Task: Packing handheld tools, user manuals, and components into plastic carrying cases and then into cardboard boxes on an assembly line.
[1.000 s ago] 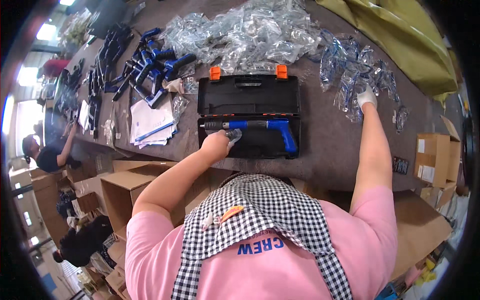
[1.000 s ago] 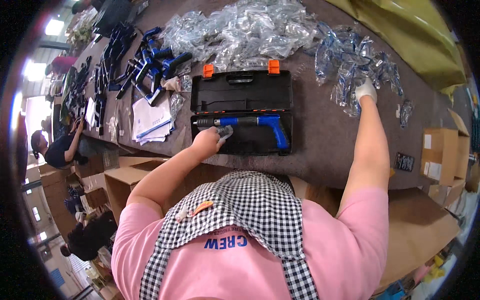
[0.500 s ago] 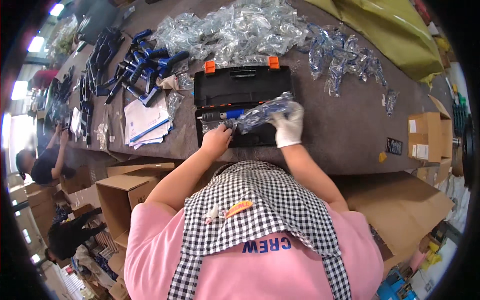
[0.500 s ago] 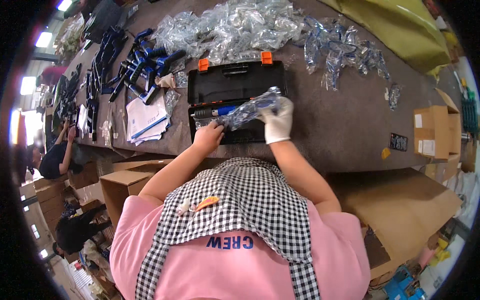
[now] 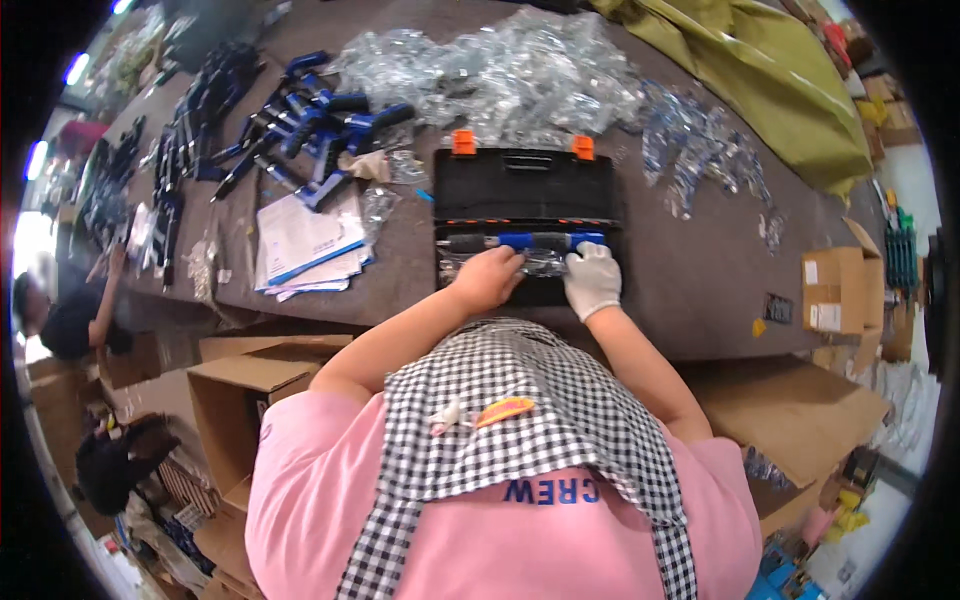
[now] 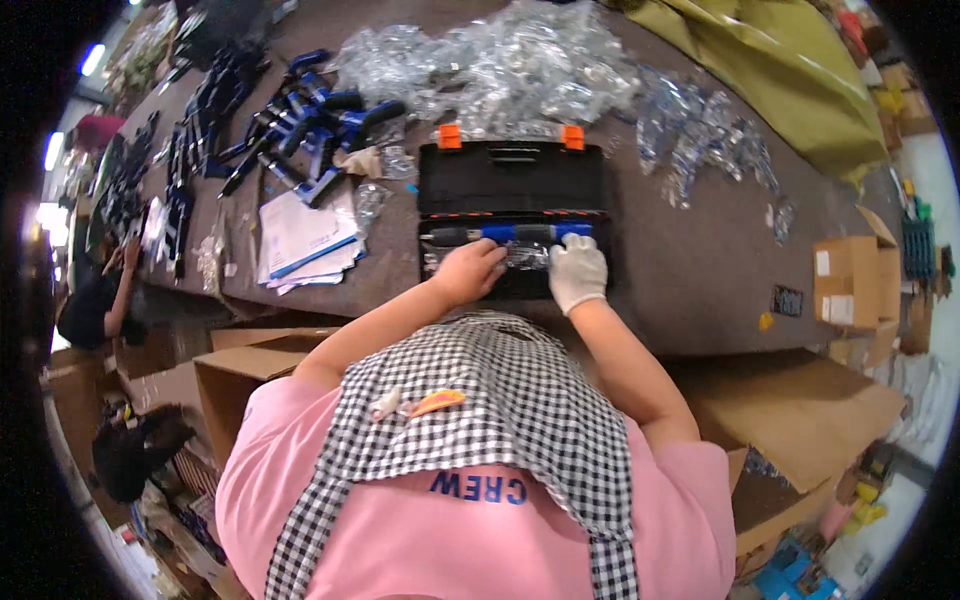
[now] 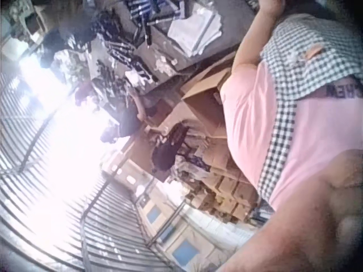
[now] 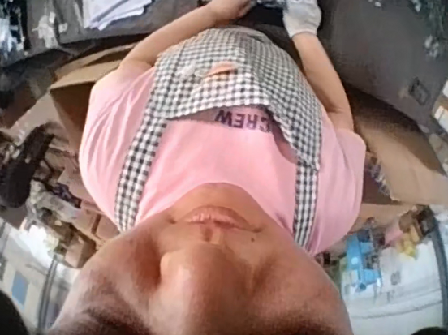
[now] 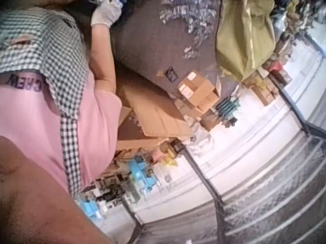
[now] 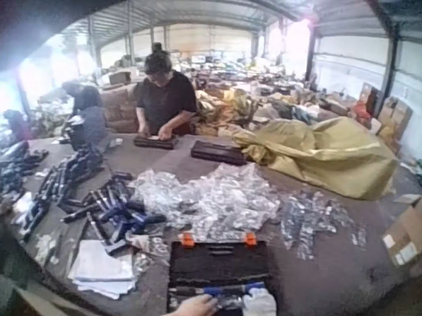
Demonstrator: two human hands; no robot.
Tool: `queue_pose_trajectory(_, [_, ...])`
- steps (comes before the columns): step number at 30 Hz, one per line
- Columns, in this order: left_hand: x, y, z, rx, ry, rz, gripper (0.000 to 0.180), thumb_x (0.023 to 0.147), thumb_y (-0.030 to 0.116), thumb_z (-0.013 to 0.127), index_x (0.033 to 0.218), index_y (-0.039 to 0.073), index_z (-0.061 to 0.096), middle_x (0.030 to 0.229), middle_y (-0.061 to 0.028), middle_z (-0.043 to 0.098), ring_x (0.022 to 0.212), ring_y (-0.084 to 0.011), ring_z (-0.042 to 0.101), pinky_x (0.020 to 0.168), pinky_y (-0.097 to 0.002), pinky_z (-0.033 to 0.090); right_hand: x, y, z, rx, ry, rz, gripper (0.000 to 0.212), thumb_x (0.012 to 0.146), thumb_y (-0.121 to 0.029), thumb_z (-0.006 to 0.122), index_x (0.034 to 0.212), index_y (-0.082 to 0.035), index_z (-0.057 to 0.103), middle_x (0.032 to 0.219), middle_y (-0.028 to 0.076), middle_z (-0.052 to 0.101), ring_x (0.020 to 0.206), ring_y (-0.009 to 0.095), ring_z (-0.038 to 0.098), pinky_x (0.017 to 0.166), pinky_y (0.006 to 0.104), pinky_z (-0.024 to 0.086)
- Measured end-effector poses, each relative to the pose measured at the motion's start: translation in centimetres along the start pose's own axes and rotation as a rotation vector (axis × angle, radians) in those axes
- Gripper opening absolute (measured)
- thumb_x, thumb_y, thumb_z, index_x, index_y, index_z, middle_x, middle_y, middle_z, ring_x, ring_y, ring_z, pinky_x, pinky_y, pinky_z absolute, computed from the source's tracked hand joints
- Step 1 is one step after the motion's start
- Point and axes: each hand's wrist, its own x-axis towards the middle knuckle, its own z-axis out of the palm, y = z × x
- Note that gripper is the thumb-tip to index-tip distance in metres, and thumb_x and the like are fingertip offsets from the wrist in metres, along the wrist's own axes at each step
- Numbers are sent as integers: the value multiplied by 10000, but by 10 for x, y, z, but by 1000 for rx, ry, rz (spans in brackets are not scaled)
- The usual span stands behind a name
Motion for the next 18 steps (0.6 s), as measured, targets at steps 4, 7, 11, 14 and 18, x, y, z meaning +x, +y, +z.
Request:
queue_pose_trajectory(4, [12, -14, 20, 19, -25, 83, 213, 832, 176, 643, 984, 36, 589, 887, -150, 574, 829, -360, 598, 687, -457, 503, 8, 3, 2, -123, -258, -1, 142, 784, -200, 616, 747, -104, 713, 889, 87, 633, 909, 277, 614, 746, 407, 514])
queue_pose_trajectory(7, [3, -12, 7, -103, 42, 113, 189, 861, 203, 633, 924, 29, 597, 878, -154, 588, 806, -363, 610, 674, -456, 504, 12, -1, -4, -209, -393, 22, 148, 811, -203, 617, 799, -100, 723, 948, 80, 636, 969, 266, 604, 774, 400, 507])
queue_pose_trajectory(11, [-12, -11, 4, 159, -4, 0, 176, 845, 229, 599, 777, 67, 615, 823, -123, 622, 736, -319, 635, 605, -458, 523, 11, -11, -10, -214, -397, 54, 161, 806, -237, 650, 845, -95, 714, 963, 82, 633, 983, 273, 594, 799, 404, 499])
queue_pose_trajectory(14, [-8, -4, 12, 292, 46, -84, 129, 771, 200, 606, 712, 88, 627, 770, -98, 621, 721, -271, 634, 578, -418, 533, 14, -16, -10, -229, -399, 88, 198, 798, -266, 677, 876, -87, 705, 991, 86, 634, 988, 275, 594, 805, 410, 496])
queue_pose_trajectory(18, [-13, -7, 10, 369, 57, -48, 96, 738, 173, 612, 722, 81, 631, 775, -95, 616, 739, -250, 614, 567, -377, 527, 17, -24, -14, -251, -419, 104, 201, 809, -254, 657, 905, -82, 699, 1002, 92, 636, 992, 280, 594, 812, 417, 487])
